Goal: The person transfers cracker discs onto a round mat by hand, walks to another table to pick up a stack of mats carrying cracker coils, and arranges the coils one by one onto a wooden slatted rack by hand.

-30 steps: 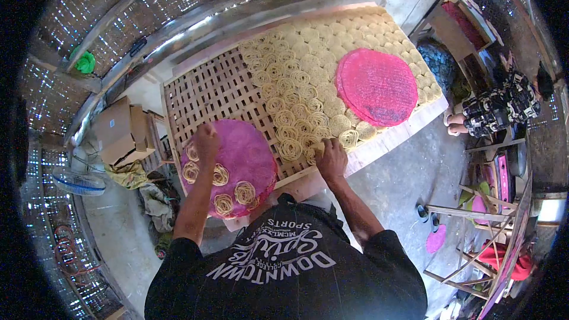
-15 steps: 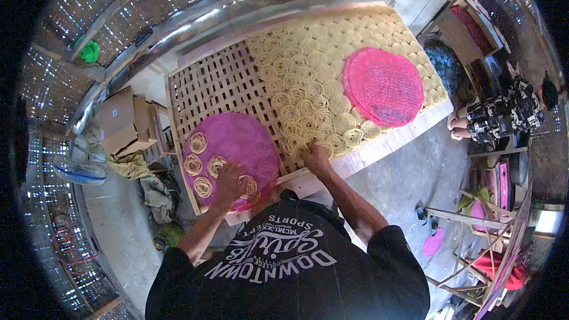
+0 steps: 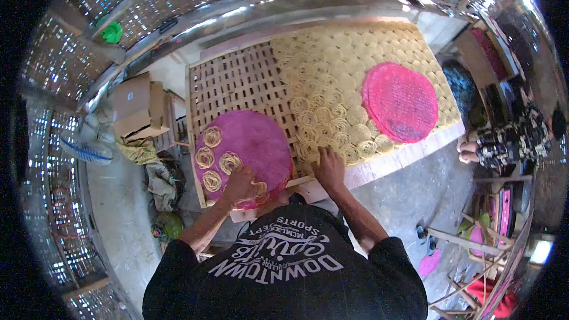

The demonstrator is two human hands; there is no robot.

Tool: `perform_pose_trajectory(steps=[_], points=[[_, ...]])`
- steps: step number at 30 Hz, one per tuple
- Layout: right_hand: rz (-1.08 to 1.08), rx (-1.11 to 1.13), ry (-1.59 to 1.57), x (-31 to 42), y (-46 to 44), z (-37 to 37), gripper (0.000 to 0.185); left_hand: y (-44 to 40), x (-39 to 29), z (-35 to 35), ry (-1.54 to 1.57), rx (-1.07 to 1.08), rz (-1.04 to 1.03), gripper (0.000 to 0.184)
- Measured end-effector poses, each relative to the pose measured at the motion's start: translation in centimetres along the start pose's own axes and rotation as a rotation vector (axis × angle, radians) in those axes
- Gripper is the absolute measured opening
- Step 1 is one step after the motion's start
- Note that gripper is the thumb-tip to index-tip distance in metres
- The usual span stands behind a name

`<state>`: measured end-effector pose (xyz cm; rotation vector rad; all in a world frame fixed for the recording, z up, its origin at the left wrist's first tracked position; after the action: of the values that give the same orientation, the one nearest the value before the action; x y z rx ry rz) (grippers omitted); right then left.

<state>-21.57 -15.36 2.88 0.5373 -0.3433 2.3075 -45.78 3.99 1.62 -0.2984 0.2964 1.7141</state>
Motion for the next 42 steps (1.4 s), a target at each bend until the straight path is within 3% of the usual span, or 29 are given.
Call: perform_pose_trajectory(steps=[1, 5, 10, 12, 13, 16, 20, 22, 24, 26, 28, 30, 33, 36, 42], points=[[0.030, -0.044, 0.024, 0.6, -0.2, 0.2, 0.045, 0.0, 0.3, -0.1, -0.022, 0.002, -0.022, 0.032], [-0.096, 0.200, -0.241, 3.8, -0.5, 0.6, 0.044, -0.5, 0.9, -0.4, 0.169, 0.067, -0.108, 0.031], [-0.290, 0.803, -0.545, 7.6, -0.6, -1.8, 0.044, -0.4, -1.5, 5.6, 0.489, 0.261, 0.095, 0.026], [-0.371, 1.057, -0.643, 8.9, -0.5, -2.1, 0.050, -0.7, -2.3, 6.6, 0.552, 0.154, 0.170, 0.024], [-0.494, 1.155, -0.731, 8.7, -0.3, -3.4, 0.057, -1.1, -2.7, 6.8, 0.581, 0.100, 0.201, 0.023], [-0.922, 1.254, -1.094, 8.9, -1.6, -4.8, 0.052, -3.3, -5.0, 6.4, 0.544, -0.233, 0.200, 0.019], [-0.612, 0.991, -1.161, 6.8, -6.7, -6.3, 0.041, -6.1, -4.9, 6.5, 0.449, -0.501, -0.132, 0.035], [-0.485, 0.808, -1.080, 6.1, -11.2, -6.1, 0.036, -5.2, -1.1, 4.6, 0.387, -0.582, 0.193, 0.049], [-0.434, 0.635, -0.992, 6.1, -16.5, -5.7, 0.034, -5.1, 2.9, 6.9, 0.379, -0.740, 0.695, 0.043], [-0.269, 0.420, -0.729, 5.0, -22.8, -6.6, 0.034, -2.8, 9.6, 5.2, -0.008, -0.651, 0.960, 0.046], [0.009, 0.260, -0.514, 5.1, -28.6, -7.0, 0.033, -1.5, 11.7, 4.9, -0.270, -0.492, 1.112, 0.043], [-0.029, 0.196, -0.427, 5.7, -34.2, -9.3, 0.032, -1.2, 12.1, 4.2, -0.280, -0.493, 1.064, 0.039], [-0.035, 0.332, -0.678, 5.3, -42.6, -16.5, 0.031, -1.3, 12.5, 3.9, -0.289, -0.515, 1.040, 0.036], [-0.157, 0.416, -0.730, 8.7, -46.0, -16.9, 0.031, -2.1, 12.9, 3.3, -0.316, -0.531, 1.086, 0.036], [0.233, 0.066, -0.122, 11.0, -48.1, -13.0, 0.034, -3.0, 14.2, 3.7, -0.082, -0.469, 1.271, 0.040]])
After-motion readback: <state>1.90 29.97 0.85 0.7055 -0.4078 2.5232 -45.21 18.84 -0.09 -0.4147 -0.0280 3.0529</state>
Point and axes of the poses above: each hand's wrist, its own y-axis away from the middle knuckle, its own z-axis out of the back of the hand, x = y × z, the point moved 2 cm from there along -y, towards the middle knuckle, and after that the axes turned 7 degrees about -z, right-handed, at the moved point
